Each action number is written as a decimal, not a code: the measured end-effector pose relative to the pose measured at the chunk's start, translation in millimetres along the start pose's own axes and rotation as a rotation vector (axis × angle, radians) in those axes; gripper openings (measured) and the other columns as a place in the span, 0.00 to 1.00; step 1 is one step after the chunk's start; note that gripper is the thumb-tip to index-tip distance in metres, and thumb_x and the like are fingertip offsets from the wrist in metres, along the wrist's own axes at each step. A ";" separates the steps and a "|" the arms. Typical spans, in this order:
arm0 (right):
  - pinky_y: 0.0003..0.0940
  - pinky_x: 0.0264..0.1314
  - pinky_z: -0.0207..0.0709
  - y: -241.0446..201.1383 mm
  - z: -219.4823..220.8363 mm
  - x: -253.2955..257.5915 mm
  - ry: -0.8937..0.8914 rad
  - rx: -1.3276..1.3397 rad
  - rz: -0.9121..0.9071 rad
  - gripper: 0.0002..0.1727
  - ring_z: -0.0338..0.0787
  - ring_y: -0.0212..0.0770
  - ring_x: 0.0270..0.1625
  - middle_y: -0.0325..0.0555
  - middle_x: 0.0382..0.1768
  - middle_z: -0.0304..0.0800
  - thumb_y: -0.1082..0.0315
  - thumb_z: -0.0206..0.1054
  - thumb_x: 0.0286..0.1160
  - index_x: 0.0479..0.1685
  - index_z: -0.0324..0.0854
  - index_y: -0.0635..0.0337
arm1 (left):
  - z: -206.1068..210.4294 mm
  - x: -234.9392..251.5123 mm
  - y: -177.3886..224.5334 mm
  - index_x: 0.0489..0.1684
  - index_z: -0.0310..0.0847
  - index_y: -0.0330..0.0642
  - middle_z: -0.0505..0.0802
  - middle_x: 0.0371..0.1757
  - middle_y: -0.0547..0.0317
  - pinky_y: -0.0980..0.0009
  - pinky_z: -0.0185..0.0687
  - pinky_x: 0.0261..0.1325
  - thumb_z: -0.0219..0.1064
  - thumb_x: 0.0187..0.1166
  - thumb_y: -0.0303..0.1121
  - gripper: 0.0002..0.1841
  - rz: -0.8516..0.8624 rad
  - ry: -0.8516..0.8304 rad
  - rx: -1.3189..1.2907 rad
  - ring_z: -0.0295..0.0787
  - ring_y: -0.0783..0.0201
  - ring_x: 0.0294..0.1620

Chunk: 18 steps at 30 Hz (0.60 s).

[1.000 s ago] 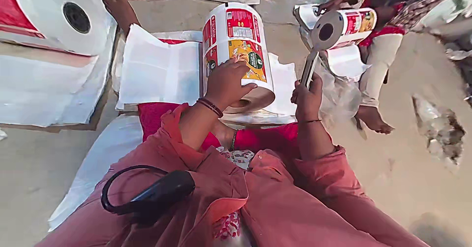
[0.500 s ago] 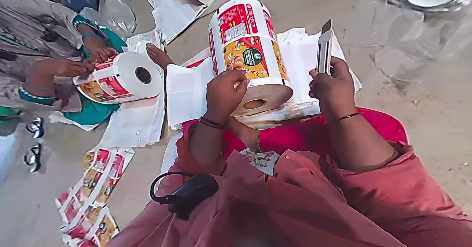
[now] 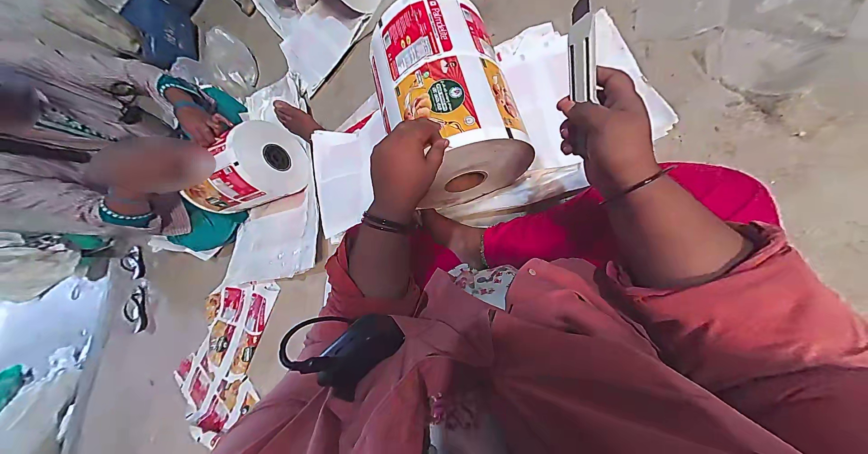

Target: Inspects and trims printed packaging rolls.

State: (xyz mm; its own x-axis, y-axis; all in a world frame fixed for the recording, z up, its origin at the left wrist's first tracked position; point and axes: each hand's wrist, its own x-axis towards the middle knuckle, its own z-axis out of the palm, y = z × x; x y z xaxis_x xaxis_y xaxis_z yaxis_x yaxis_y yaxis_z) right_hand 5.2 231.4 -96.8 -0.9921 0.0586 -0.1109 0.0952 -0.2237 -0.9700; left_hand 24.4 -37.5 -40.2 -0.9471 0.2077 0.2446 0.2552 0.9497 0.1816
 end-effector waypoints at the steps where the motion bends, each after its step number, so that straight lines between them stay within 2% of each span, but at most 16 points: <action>1: 0.26 0.24 0.79 0.6 0.7 -0.7 -0.001 -0.002 0.001 0.24 0.82 0.31 0.25 0.42 0.46 0.83 0.71 0.63 0.81 0.76 0.67 0.53 | 1.4 -0.5 0.0 0.42 0.91 0.43 0.96 0.56 0.55 0.49 0.84 0.59 0.63 0.83 0.38 0.12 0.000 0.012 0.008 0.93 0.54 0.56; 3: 0.26 0.24 0.79 0.8 1.3 -2.0 -0.003 -0.006 0.004 0.25 0.82 0.31 0.25 0.42 0.46 0.83 0.71 0.64 0.81 0.77 0.66 0.53 | 2.0 -3.0 0.9 0.42 0.91 0.44 0.95 0.57 0.55 0.50 0.85 0.60 0.63 0.83 0.38 0.11 -0.006 0.021 0.015 0.93 0.55 0.57; 6: 0.25 0.24 0.79 1.7 0.9 -2.7 0.004 -0.016 0.005 0.25 0.82 0.31 0.25 0.42 0.46 0.83 0.70 0.63 0.81 0.77 0.66 0.53 | -0.7 -6.8 2.8 0.49 0.93 0.46 0.96 0.58 0.56 0.49 0.85 0.63 0.63 0.83 0.36 0.12 -0.011 0.005 0.034 0.93 0.54 0.60; 8: 0.26 0.24 0.79 2.6 1.2 -2.9 0.005 -0.025 0.008 0.25 0.82 0.31 0.25 0.43 0.46 0.83 0.71 0.63 0.81 0.77 0.66 0.53 | -2.2 -8.4 2.5 0.51 0.94 0.47 0.96 0.60 0.56 0.48 0.84 0.65 0.62 0.83 0.35 0.12 0.001 -0.006 0.046 0.93 0.54 0.63; 14: 0.27 0.24 0.79 3.0 3.2 -1.6 0.007 -0.051 0.012 0.26 0.82 0.31 0.24 0.43 0.46 0.83 0.70 0.64 0.81 0.78 0.66 0.53 | -4.7 -8.0 4.6 0.48 0.95 0.46 0.96 0.60 0.57 0.47 0.83 0.68 0.64 0.82 0.39 0.13 -0.005 -0.022 0.037 0.92 0.55 0.64; 18: 0.26 0.23 0.79 2.4 2.3 -3.1 0.009 -0.053 0.006 0.25 0.82 0.31 0.24 0.43 0.46 0.84 0.70 0.63 0.81 0.77 0.66 0.53 | -2.6 -9.0 6.2 0.44 0.95 0.47 0.97 0.58 0.57 0.47 0.85 0.64 0.64 0.81 0.38 0.12 -0.005 0.007 0.043 0.93 0.54 0.62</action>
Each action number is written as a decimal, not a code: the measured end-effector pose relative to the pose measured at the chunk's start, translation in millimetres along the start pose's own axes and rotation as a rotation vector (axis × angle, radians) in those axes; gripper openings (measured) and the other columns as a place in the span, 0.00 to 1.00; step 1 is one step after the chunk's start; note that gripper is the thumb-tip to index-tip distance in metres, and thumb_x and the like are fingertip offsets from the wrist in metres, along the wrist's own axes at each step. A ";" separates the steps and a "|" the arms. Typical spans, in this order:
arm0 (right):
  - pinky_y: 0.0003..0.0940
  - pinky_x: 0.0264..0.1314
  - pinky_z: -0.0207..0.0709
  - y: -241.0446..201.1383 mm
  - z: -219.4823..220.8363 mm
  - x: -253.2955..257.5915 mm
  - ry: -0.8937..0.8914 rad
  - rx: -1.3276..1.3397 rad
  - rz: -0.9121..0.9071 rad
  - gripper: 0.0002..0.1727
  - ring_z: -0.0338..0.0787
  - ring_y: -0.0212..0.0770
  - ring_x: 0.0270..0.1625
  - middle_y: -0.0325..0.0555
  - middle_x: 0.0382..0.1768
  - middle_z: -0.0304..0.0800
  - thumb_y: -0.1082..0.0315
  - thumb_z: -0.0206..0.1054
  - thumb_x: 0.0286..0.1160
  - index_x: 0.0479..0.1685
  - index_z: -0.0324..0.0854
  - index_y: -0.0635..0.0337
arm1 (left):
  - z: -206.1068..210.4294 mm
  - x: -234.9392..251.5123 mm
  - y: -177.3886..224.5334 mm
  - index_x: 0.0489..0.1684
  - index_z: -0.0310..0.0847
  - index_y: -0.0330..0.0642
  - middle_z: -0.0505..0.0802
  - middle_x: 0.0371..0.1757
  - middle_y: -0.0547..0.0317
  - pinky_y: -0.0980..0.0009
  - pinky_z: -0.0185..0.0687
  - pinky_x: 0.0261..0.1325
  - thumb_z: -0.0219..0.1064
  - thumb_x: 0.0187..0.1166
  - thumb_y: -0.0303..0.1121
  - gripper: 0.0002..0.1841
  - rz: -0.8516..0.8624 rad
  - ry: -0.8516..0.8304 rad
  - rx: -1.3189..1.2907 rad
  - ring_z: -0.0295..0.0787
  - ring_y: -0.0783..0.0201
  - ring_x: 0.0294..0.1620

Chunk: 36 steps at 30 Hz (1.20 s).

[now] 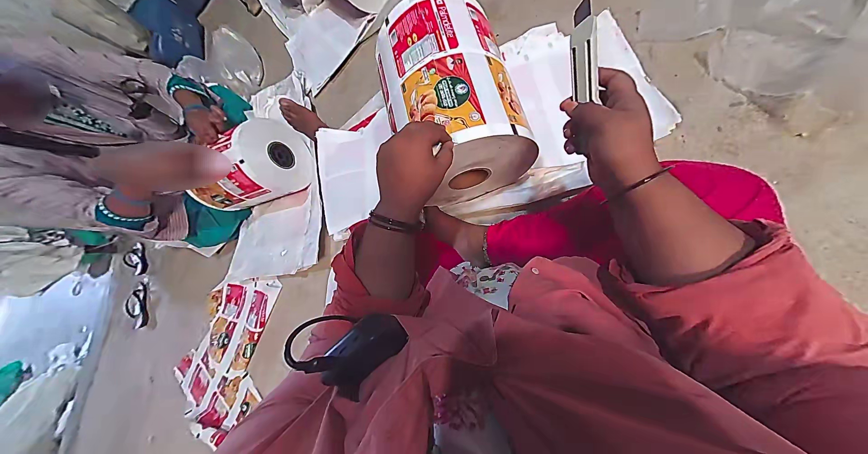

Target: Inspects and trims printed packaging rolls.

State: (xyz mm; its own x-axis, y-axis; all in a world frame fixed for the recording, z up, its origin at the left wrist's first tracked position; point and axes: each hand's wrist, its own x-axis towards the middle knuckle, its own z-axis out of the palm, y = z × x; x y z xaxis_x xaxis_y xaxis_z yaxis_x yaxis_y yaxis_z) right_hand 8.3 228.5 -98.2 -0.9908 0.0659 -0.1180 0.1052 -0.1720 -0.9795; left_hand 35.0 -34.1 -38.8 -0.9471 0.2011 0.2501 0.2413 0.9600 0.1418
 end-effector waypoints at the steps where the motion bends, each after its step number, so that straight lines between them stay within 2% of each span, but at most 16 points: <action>1: 0.26 0.23 0.79 -0.1 0.0 -0.5 -0.003 0.003 -0.001 0.25 0.82 0.31 0.24 0.43 0.46 0.83 0.71 0.62 0.81 0.77 0.66 0.53 | -0.2 0.2 0.9 0.43 0.95 0.47 0.97 0.57 0.57 0.46 0.85 0.62 0.64 0.80 0.37 0.11 -0.004 0.002 0.004 0.93 0.54 0.61; 6: 0.25 0.23 0.78 -0.9 1.6 -0.2 -0.014 0.013 0.005 0.25 0.82 0.31 0.24 0.43 0.46 0.84 0.70 0.63 0.82 0.77 0.66 0.52 | -3.7 6.7 8.8 0.38 0.92 0.45 0.96 0.52 0.53 0.45 0.85 0.54 0.63 0.77 0.36 0.10 -0.011 -0.033 0.103 0.93 0.51 0.58; 9: 0.25 0.23 0.78 0.0 1.3 0.0 -0.022 0.022 0.005 0.24 0.82 0.31 0.24 0.42 0.46 0.84 0.70 0.63 0.81 0.76 0.67 0.53 | -2.0 9.2 7.4 0.36 0.91 0.45 0.96 0.51 0.54 0.45 0.85 0.52 0.62 0.76 0.36 0.10 -0.027 -0.018 0.108 0.93 0.51 0.57; 14: 0.26 0.24 0.79 -0.6 -1.1 -0.1 -0.017 0.029 0.002 0.25 0.82 0.31 0.25 0.43 0.47 0.84 0.70 0.63 0.81 0.77 0.67 0.52 | -1.5 11.3 -1.6 0.40 0.94 0.47 0.96 0.56 0.56 0.46 0.81 0.66 0.62 0.78 0.38 0.12 -0.104 -0.041 -0.076 0.90 0.55 0.64; 17: 0.26 0.24 0.79 0.4 0.4 0.3 -0.023 0.012 0.008 0.25 0.82 0.31 0.25 0.43 0.48 0.84 0.70 0.63 0.81 0.77 0.67 0.52 | -1.1 12.1 -7.0 0.40 0.94 0.46 0.96 0.57 0.57 0.49 0.80 0.70 0.63 0.79 0.38 0.12 -0.117 -0.043 -0.144 0.89 0.58 0.66; 21: 0.28 0.24 0.79 3.3 3.7 -0.8 -0.064 -0.053 -0.024 0.26 0.83 0.32 0.25 0.44 0.48 0.85 0.70 0.65 0.80 0.77 0.68 0.53 | -5.4 14.4 -13.3 0.42 0.94 0.45 0.95 0.54 0.53 0.51 0.83 0.63 0.66 0.78 0.37 0.10 -0.208 -0.071 -0.280 0.90 0.59 0.58; 24: 0.27 0.23 0.79 3.6 6.4 -3.6 -0.081 -0.094 -0.031 0.24 0.82 0.31 0.24 0.44 0.48 0.86 0.70 0.65 0.80 0.76 0.69 0.54 | -3.2 11.4 -12.4 0.38 0.93 0.44 0.94 0.50 0.54 0.52 0.82 0.58 0.65 0.77 0.37 0.10 -0.135 -0.036 -0.238 0.90 0.58 0.53; 27: 0.29 0.25 0.77 3.8 5.8 -4.2 -0.112 -0.201 -0.007 0.23 0.81 0.32 0.24 0.44 0.46 0.86 0.64 0.63 0.84 0.77 0.70 0.53 | 4.3 6.7 -13.1 0.46 0.94 0.47 0.96 0.54 0.57 0.52 0.78 0.70 0.64 0.83 0.39 0.12 -0.014 0.014 -0.187 0.90 0.57 0.61; 30: 0.29 0.27 0.77 3.7 5.9 -4.1 -0.136 -0.272 -0.023 0.22 0.81 0.31 0.27 0.42 0.47 0.88 0.57 0.58 0.89 0.78 0.72 0.51 | 11.4 13.7 -19.1 0.57 0.92 0.47 0.94 0.63 0.56 0.53 0.70 0.80 0.54 0.91 0.39 0.17 0.047 0.065 -0.197 0.86 0.56 0.70; 32: 0.28 0.28 0.74 5.6 7.2 -4.6 -0.140 -0.269 -0.032 0.22 0.80 0.30 0.27 0.42 0.46 0.89 0.57 0.56 0.90 0.78 0.73 0.51 | 12.8 26.5 -24.0 0.64 0.90 0.50 0.88 0.73 0.55 0.48 0.65 0.85 0.51 0.92 0.38 0.19 0.041 0.026 -0.159 0.78 0.52 0.80; 34: 0.28 0.27 0.74 6.7 7.6 -5.0 -0.149 -0.260 -0.020 0.21 0.80 0.31 0.27 0.43 0.46 0.88 0.58 0.55 0.91 0.78 0.73 0.50 | 17.4 41.4 -32.0 0.65 0.88 0.53 0.81 0.82 0.56 0.41 0.57 0.87 0.49 0.93 0.43 0.20 0.075 -0.043 -0.122 0.65 0.48 0.88; 35: 0.28 0.26 0.73 6.7 7.4 -4.6 -0.153 -0.253 -0.013 0.21 0.80 0.31 0.26 0.43 0.46 0.89 0.58 0.55 0.91 0.78 0.72 0.50 | 21.4 48.7 -37.3 0.64 0.87 0.54 0.79 0.84 0.59 0.41 0.54 0.89 0.47 0.93 0.44 0.21 0.110 -0.060 -0.121 0.60 0.49 0.91; 36: 0.29 0.26 0.73 6.0 7.0 -4.5 -0.153 -0.249 -0.008 0.22 0.80 0.32 0.25 0.43 0.47 0.89 0.57 0.55 0.91 0.79 0.72 0.50 | 25.2 55.6 -42.9 0.63 0.87 0.52 0.80 0.83 0.59 0.42 0.52 0.90 0.46 0.93 0.45 0.21 0.167 -0.053 -0.136 0.60 0.50 0.92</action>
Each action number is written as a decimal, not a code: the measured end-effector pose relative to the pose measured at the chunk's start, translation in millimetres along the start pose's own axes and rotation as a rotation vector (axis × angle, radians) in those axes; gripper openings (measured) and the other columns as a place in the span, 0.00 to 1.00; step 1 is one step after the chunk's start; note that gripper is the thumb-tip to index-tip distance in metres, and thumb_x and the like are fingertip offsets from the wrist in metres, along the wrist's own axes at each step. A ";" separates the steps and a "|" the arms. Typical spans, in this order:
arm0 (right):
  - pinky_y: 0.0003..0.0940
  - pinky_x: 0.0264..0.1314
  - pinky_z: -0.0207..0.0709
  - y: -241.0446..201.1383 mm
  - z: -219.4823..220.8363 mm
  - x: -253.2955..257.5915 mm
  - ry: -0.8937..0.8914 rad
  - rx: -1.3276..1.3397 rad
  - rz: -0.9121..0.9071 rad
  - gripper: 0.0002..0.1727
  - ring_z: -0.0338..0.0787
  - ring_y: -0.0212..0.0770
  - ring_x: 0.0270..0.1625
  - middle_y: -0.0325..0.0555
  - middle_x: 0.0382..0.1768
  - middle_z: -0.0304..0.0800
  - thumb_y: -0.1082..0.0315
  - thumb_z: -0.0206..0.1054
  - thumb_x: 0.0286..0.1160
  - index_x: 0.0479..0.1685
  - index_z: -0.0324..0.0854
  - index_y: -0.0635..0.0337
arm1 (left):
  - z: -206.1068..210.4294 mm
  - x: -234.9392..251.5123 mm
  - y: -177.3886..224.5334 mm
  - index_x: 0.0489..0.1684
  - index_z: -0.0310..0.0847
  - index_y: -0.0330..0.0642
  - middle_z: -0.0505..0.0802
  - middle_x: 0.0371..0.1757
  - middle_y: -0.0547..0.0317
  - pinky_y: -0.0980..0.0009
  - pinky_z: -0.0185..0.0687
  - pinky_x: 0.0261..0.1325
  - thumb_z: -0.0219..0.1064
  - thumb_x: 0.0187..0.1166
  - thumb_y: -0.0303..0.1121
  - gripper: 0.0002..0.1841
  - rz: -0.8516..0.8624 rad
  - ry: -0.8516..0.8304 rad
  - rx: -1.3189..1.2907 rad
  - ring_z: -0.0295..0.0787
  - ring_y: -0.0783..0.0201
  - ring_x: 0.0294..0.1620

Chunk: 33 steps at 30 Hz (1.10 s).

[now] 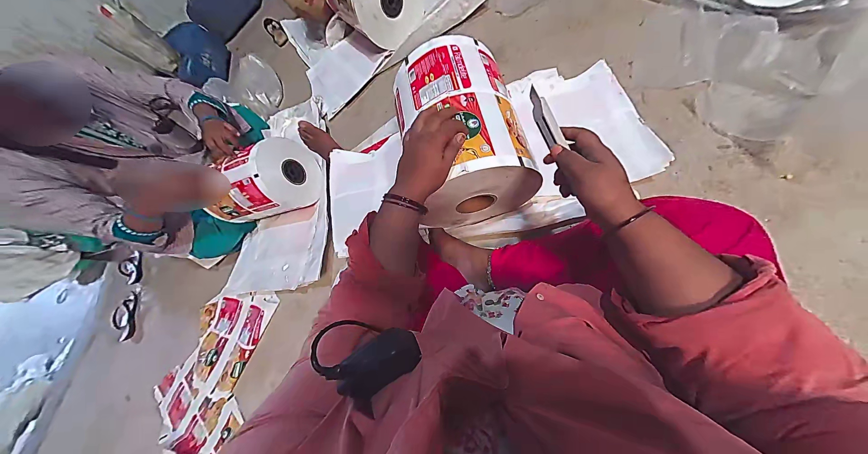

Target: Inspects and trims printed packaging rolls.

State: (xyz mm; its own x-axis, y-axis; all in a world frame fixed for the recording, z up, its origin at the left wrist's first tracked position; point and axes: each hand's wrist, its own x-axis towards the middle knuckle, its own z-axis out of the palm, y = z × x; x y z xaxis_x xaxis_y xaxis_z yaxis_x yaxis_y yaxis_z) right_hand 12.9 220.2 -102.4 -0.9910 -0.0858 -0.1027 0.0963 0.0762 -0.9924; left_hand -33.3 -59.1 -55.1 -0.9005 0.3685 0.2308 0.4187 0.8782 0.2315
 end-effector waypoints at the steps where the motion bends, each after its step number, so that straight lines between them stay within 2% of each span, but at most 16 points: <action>1: 0.29 0.25 0.73 -0.9 -0.8 -0.2 0.003 0.001 0.002 0.22 0.80 0.32 0.25 0.43 0.47 0.89 0.57 0.55 0.91 0.78 0.72 0.50 | 2.2 5.8 -8.1 0.60 0.89 0.48 0.84 0.78 0.57 0.44 0.54 0.90 0.46 0.93 0.44 0.22 0.083 0.031 -0.010 0.65 0.49 0.89; 3: 0.29 0.25 0.74 -0.8 -2.9 -0.7 0.007 0.005 0.004 0.21 0.80 0.32 0.25 0.43 0.47 0.89 0.56 0.57 0.90 0.78 0.73 0.50 | 1.4 16.4 -21.3 0.52 0.90 0.42 0.91 0.66 0.52 0.46 0.60 0.86 0.47 0.92 0.44 0.23 0.225 0.081 0.012 0.75 0.46 0.79; 4: 0.29 0.25 0.73 -0.5 -4.6 -1.2 0.009 0.007 0.004 0.21 0.79 0.31 0.24 0.42 0.46 0.89 0.57 0.58 0.90 0.77 0.73 0.50 | -1.4 21.7 -25.2 0.49 0.90 0.41 0.92 0.62 0.51 0.46 0.62 0.83 0.46 0.92 0.44 0.24 0.261 0.077 0.029 0.78 0.45 0.75; 6: 0.26 0.22 0.70 0.7 -8.5 -3.1 0.006 -0.009 -0.001 0.19 0.75 0.28 0.21 0.39 0.41 0.87 0.58 0.58 0.90 0.75 0.73 0.49 | -6.9 30.6 -29.8 0.46 0.91 0.42 0.93 0.59 0.51 0.45 0.65 0.78 0.44 0.92 0.46 0.26 0.290 0.041 0.072 0.80 0.44 0.71; 8: 0.27 0.24 0.72 -0.6 -7.5 -1.3 0.010 0.033 0.008 0.21 0.78 0.30 0.24 0.41 0.45 0.88 0.58 0.59 0.89 0.77 0.73 0.50 | -8.6 39.6 -32.3 0.44 0.90 0.43 0.92 0.56 0.50 0.44 0.66 0.74 0.43 0.91 0.50 0.28 0.328 0.009 0.104 0.80 0.43 0.67; 11: 0.28 0.24 0.73 -1.3 -6.7 2.5 0.011 0.050 0.017 0.21 0.80 0.31 0.25 0.42 0.47 0.89 0.59 0.59 0.89 0.77 0.72 0.50 | -8.8 50.3 -34.1 0.40 0.92 0.44 0.92 0.57 0.48 0.43 0.66 0.76 0.41 0.90 0.55 0.32 0.391 -0.006 0.106 0.79 0.42 0.68; 15: 0.28 0.25 0.75 -2.1 -9.7 4.7 0.010 0.061 0.027 0.21 0.82 0.31 0.26 0.42 0.47 0.88 0.58 0.60 0.89 0.77 0.73 0.50 | -10.4 56.9 -37.8 0.33 0.87 0.43 0.91 0.45 0.49 0.44 0.67 0.68 0.38 0.90 0.58 0.34 0.400 -0.036 0.137 0.81 0.42 0.59; 19: 0.27 0.25 0.76 -1.3 -12.7 7.7 0.008 0.071 0.027 0.20 0.82 0.31 0.26 0.42 0.47 0.88 0.58 0.59 0.89 0.76 0.72 0.50 | -11.3 57.7 -34.3 0.28 0.88 0.44 0.91 0.41 0.48 0.42 0.68 0.68 0.38 0.86 0.65 0.38 0.404 -0.100 0.183 0.82 0.41 0.56; 23: 0.29 0.27 0.76 -1.4 -13.2 9.5 0.001 0.072 0.030 0.22 0.83 0.32 0.27 0.43 0.48 0.88 0.58 0.59 0.89 0.77 0.72 0.51 | -12.2 55.6 -28.1 0.25 0.88 0.43 0.92 0.41 0.49 0.42 0.66 0.67 0.41 0.87 0.62 0.37 0.436 -0.104 0.167 0.82 0.41 0.58; 29: 0.27 0.26 0.75 -1.4 -12.2 8.9 -0.005 0.091 0.022 0.21 0.82 0.31 0.27 0.42 0.47 0.88 0.59 0.59 0.89 0.76 0.72 0.51 | -10.5 32.1 -13.0 0.13 0.78 0.41 0.87 0.25 0.49 0.44 0.67 0.57 0.40 0.87 0.62 0.38 0.484 -0.091 0.157 0.84 0.41 0.46; 33: 0.26 0.24 0.74 -1.6 -12.2 6.1 -0.011 0.076 0.016 0.20 0.81 0.30 0.25 0.41 0.45 0.88 0.60 0.60 0.88 0.75 0.74 0.50 | -4.5 12.2 -3.4 0.11 0.72 0.40 0.86 0.24 0.47 0.45 0.76 0.52 0.50 0.84 0.64 0.37 0.468 -0.041 0.204 0.87 0.43 0.39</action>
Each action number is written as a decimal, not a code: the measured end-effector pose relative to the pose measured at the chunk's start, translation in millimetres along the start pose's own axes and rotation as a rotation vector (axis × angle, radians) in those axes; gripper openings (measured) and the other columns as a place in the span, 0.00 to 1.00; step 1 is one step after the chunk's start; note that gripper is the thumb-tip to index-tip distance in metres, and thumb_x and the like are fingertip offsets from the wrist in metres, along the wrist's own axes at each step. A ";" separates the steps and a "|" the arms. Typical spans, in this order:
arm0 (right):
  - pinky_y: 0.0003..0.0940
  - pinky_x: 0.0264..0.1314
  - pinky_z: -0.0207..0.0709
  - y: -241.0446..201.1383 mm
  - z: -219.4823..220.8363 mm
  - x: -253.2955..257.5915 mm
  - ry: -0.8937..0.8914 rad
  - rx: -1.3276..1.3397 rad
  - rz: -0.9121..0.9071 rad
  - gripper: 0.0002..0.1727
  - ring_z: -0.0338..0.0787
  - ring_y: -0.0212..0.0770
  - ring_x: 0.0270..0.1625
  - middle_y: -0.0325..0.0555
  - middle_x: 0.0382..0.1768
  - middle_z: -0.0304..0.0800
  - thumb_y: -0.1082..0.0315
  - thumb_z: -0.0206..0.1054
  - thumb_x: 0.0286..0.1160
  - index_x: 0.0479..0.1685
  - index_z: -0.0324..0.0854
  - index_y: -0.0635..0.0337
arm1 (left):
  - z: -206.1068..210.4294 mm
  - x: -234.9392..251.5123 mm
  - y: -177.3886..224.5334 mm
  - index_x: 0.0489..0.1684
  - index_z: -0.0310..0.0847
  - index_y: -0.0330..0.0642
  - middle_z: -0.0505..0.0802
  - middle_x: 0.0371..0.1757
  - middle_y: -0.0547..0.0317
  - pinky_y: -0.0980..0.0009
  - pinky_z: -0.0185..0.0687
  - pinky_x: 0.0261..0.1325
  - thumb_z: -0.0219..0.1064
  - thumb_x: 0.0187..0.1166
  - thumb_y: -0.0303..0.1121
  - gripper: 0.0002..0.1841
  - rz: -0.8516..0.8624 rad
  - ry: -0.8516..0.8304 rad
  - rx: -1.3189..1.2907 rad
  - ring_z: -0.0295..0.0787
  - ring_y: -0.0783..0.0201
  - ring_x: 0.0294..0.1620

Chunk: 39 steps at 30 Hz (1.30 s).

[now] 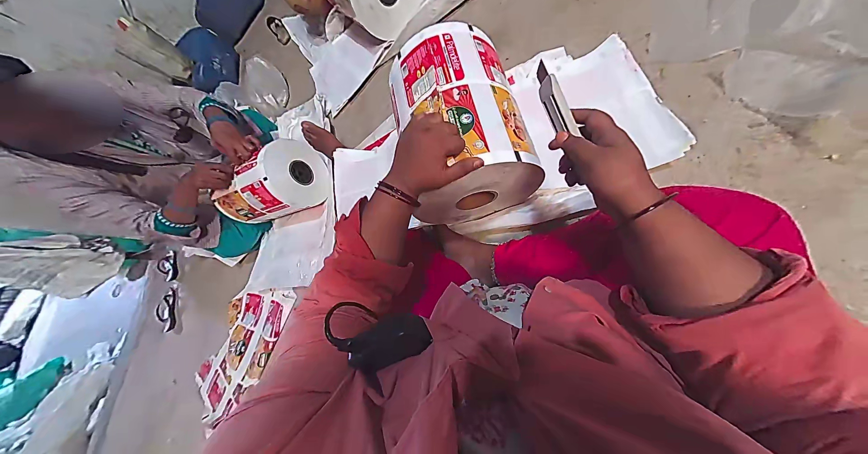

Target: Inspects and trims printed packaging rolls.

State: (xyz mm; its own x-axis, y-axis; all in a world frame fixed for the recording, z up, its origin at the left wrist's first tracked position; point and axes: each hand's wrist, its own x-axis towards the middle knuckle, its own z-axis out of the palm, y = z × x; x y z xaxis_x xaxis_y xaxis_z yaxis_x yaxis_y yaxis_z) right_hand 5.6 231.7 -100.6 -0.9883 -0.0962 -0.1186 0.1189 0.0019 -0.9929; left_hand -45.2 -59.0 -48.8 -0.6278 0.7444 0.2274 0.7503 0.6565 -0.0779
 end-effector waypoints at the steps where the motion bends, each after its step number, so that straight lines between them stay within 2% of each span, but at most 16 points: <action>1: 0.24 0.23 0.73 0.3 -2.4 -2.5 -0.009 -0.020 0.003 0.18 0.78 0.28 0.22 0.39 0.42 0.87 0.60 0.60 0.89 0.73 0.74 0.50 | 1.8 -1.7 3.8 0.11 0.73 0.39 0.86 0.24 0.46 0.45 0.79 0.50 0.53 0.84 0.62 0.36 -0.012 0.015 0.003 0.88 0.43 0.38; 4: 0.18 0.19 0.66 -2.0 -7.9 -8.9 -0.053 -0.085 -0.003 0.15 0.70 0.22 0.16 0.34 0.33 0.82 0.63 0.58 0.90 0.69 0.73 0.52 | 12.5 -5.4 4.8 0.07 0.72 0.38 0.83 0.19 0.48 0.49 0.80 0.46 0.60 0.83 0.55 0.33 -0.071 0.172 -0.060 0.86 0.47 0.31; 9: 0.26 0.23 0.74 1.2 4.5 -1.2 0.016 0.011 0.014 0.20 0.79 0.30 0.23 0.43 0.46 0.88 0.63 0.61 0.88 0.76 0.73 0.51 | 26.7 -16.7 -3.6 0.06 0.69 0.42 0.75 0.16 0.64 0.71 0.73 0.43 0.63 0.84 0.39 0.27 -0.285 0.610 -0.546 0.76 0.70 0.29; 12: 0.27 0.23 0.74 2.2 5.2 0.5 0.031 0.005 0.032 0.20 0.80 0.31 0.24 0.43 0.46 0.88 0.63 0.61 0.88 0.76 0.73 0.51 | 24.2 -18.9 1.2 0.06 0.67 0.42 0.74 0.16 0.63 0.70 0.71 0.39 0.64 0.83 0.38 0.26 -0.381 0.602 -0.453 0.76 0.68 0.28; 14: 0.28 0.23 0.74 2.3 5.9 1.5 0.029 0.002 0.036 0.21 0.80 0.32 0.24 0.45 0.47 0.88 0.63 0.62 0.88 0.77 0.73 0.50 | 9.6 -16.7 12.5 0.08 0.69 0.38 0.78 0.19 0.55 0.60 0.74 0.41 0.66 0.80 0.39 0.25 -0.543 0.423 -0.278 0.79 0.58 0.31; 16: 0.29 0.24 0.74 1.7 7.0 2.1 0.020 -0.010 0.034 0.21 0.80 0.33 0.24 0.45 0.47 0.88 0.63 0.62 0.87 0.77 0.73 0.51 | -10.4 -8.8 23.7 0.19 0.75 0.33 0.82 0.33 0.45 0.52 0.77 0.47 0.70 0.74 0.35 0.17 -0.748 0.245 -0.211 0.82 0.49 0.41; 17: 0.30 0.25 0.75 0.9 7.7 1.4 0.016 -0.013 0.037 0.22 0.81 0.33 0.25 0.46 0.47 0.88 0.63 0.62 0.87 0.78 0.72 0.52 | -20.7 -5.2 27.9 0.30 0.79 0.30 0.84 0.46 0.38 0.48 0.80 0.54 0.72 0.70 0.32 0.12 -0.845 0.186 -0.218 0.84 0.44 0.51; 19: 0.29 0.25 0.75 0.7 9.2 -1.3 0.013 -0.015 0.043 0.22 0.81 0.33 0.26 0.46 0.48 0.88 0.63 0.62 0.87 0.78 0.72 0.52 | -38.2 -1.6 31.7 0.63 0.78 0.33 0.78 0.70 0.32 0.42 0.83 0.64 0.79 0.65 0.32 0.26 -0.993 0.095 -0.247 0.82 0.38 0.66; 21: 0.29 0.25 0.74 -0.5 10.3 -2.7 0.003 -0.027 0.030 0.22 0.80 0.33 0.26 0.46 0.48 0.88 0.63 0.62 0.88 0.78 0.71 0.53 | -48.0 -7.1 32.3 0.73 0.72 0.36 0.82 0.67 0.32 0.37 0.82 0.62 0.82 0.67 0.41 0.36 -1.070 0.010 -0.262 0.85 0.36 0.63; 23: 0.29 0.24 0.74 -2.4 10.5 -3.4 0.008 -0.032 0.013 0.23 0.80 0.33 0.24 0.46 0.46 0.88 0.63 0.62 0.87 0.78 0.71 0.54 | -50.1 -16.2 32.5 0.65 0.79 0.33 0.89 0.56 0.34 0.31 0.78 0.62 0.74 0.76 0.51 0.30 -1.085 -0.141 -0.282 0.87 0.36 0.59; 25: 0.28 0.24 0.73 -1.4 6.0 -3.8 0.028 -0.023 0.013 0.23 0.79 0.32 0.23 0.45 0.45 0.88 0.63 0.63 0.87 0.79 0.71 0.54 | -43.6 -22.0 37.8 0.62 0.85 0.37 0.92 0.57 0.35 0.30 0.77 0.64 0.64 0.85 0.52 0.26 -1.056 -0.186 -0.276 0.88 0.35 0.63; 28: 0.29 0.26 0.75 3.7 3.8 -5.1 0.023 -0.025 0.029 0.23 0.79 0.32 0.24 0.45 0.45 0.87 0.62 0.61 0.89 0.80 0.70 0.50 | -36.0 -40.7 43.8 0.64 0.85 0.35 0.89 0.64 0.33 0.30 0.74 0.70 0.56 0.92 0.48 0.24 -1.091 0.110 -0.282 0.84 0.34 0.68; 29: 0.29 0.26 0.76 5.5 4.1 -4.8 0.020 -0.030 0.034 0.22 0.79 0.33 0.24 0.45 0.45 0.86 0.62 0.61 0.89 0.80 0.70 0.50 | -33.8 -47.5 39.8 0.56 0.86 0.33 0.89 0.59 0.32 0.31 0.75 0.68 0.56 0.92 0.47 0.23 -1.108 0.230 -0.249 0.85 0.33 0.65; 33: 0.29 0.25 0.76 7.8 8.3 -4.4 0.029 -0.071 0.050 0.22 0.81 0.33 0.23 0.47 0.43 0.88 0.64 0.62 0.88 0.79 0.71 0.52 | -19.5 -75.0 23.8 0.54 0.87 0.35 0.92 0.53 0.36 0.36 0.79 0.65 0.58 0.90 0.52 0.26 -1.195 0.561 -0.332 0.89 0.40 0.57; 36: 0.28 0.25 0.76 7.7 9.5 -2.2 0.037 -0.091 0.055 0.22 0.82 0.34 0.23 0.46 0.40 0.88 0.64 0.62 0.88 0.78 0.72 0.52 | 0.2 -85.0 20.9 0.49 0.87 0.38 0.92 0.47 0.40 0.39 0.82 0.57 0.58 0.87 0.59 0.29 -1.216 0.666 -0.408 0.90 0.44 0.50; 39: 0.27 0.24 0.76 10.6 8.3 1.7 0.057 -0.067 0.047 0.23 0.82 0.33 0.23 0.46 0.39 0.88 0.66 0.63 0.86 0.79 0.72 0.54 | 9.4 -75.3 22.1 0.55 0.85 0.37 0.93 0.49 0.42 0.43 0.85 0.58 0.66 0.85 0.53 0.24 -1.149 0.694 -0.490 0.92 0.48 0.50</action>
State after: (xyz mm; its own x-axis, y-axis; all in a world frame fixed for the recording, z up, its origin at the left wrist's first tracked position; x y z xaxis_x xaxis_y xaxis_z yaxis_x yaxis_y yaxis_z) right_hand 6.0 223.3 -111.3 -0.9859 -0.0380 -0.1632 0.1603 0.0715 -0.9845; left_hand 16.7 -99.5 -76.8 -0.8058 -0.4662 0.3651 -0.0123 0.6295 0.7769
